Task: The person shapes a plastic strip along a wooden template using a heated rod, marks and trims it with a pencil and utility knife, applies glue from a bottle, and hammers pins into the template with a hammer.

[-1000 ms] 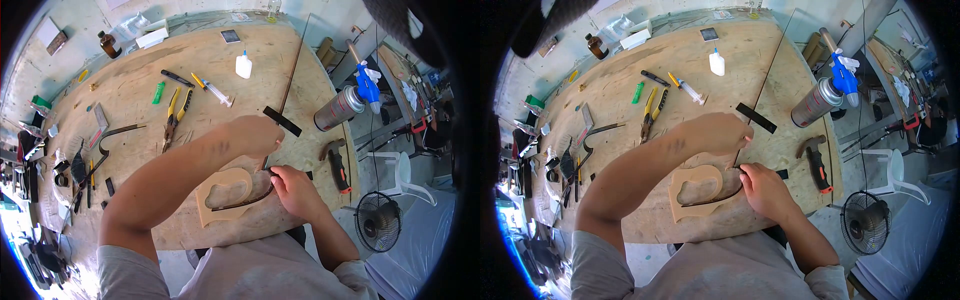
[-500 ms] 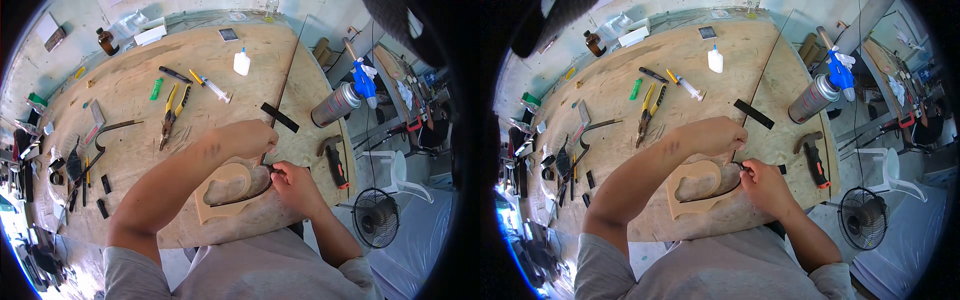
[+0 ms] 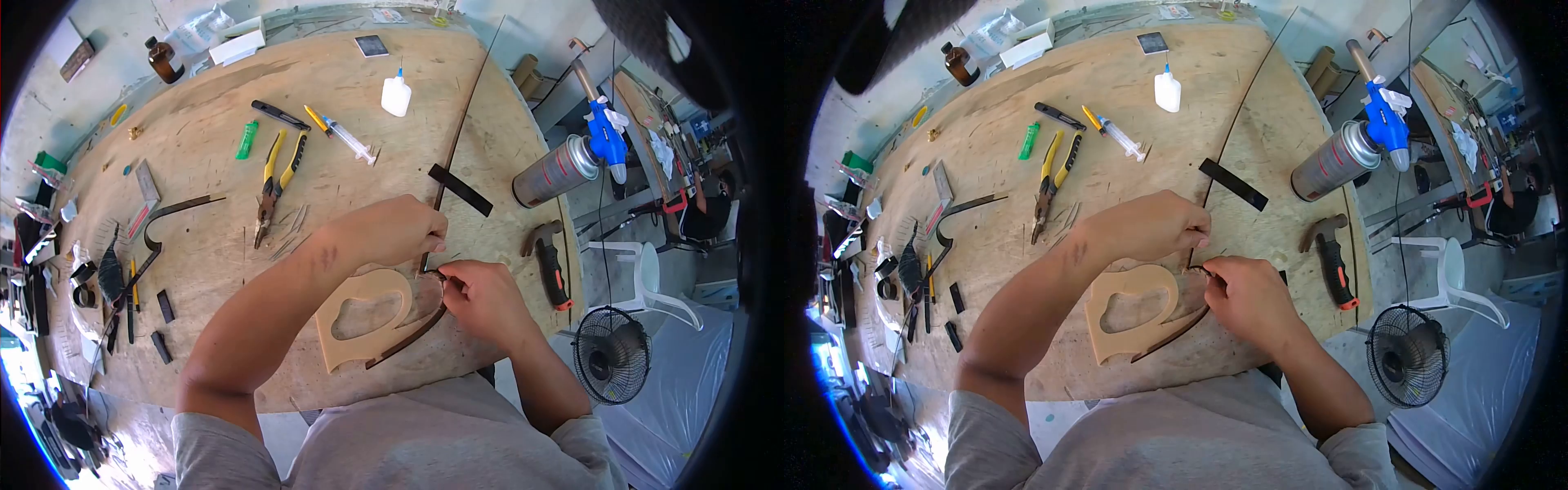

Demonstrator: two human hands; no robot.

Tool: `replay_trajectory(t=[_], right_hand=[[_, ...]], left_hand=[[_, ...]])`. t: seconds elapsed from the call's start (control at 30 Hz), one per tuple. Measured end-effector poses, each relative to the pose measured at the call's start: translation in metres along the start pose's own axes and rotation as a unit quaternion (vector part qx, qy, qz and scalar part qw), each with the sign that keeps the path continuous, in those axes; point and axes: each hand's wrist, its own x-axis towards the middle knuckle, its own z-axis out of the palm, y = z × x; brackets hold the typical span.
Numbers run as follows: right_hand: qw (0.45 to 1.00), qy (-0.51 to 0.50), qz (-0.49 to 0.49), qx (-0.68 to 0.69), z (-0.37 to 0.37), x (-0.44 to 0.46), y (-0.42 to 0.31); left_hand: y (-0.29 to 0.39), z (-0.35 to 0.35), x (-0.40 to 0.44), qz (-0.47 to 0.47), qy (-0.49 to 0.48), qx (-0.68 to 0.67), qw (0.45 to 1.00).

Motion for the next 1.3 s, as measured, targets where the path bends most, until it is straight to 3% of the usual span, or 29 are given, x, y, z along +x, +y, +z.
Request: replay_trajectory(t=[0.2,0.93,1.13,1.3], right_hand=[[0.999,-0.036,-0.004,0.027,-0.006,0.006,0.005],[0.994,-0.028,-0.012,0.105,0.001,0.009,0.023],[0.974,-0.089,0.141,0.156,-0.002,0.008,0.017],[0.984,-0.056,0.083,0.151,0.005,0.004,0.024]], left_hand=[[0.001,0.006,-0.006,-0.037,-0.002,-0.039,0.999],[-0.001,0.016,-0.013,0.014,0.046,-0.041,0.998],[0.0,0.017,-0.013,0.014,0.059,-0.051,0.997],[-0.004,0.018,-0.008,0.035,0.085,-0.046,0.995]])
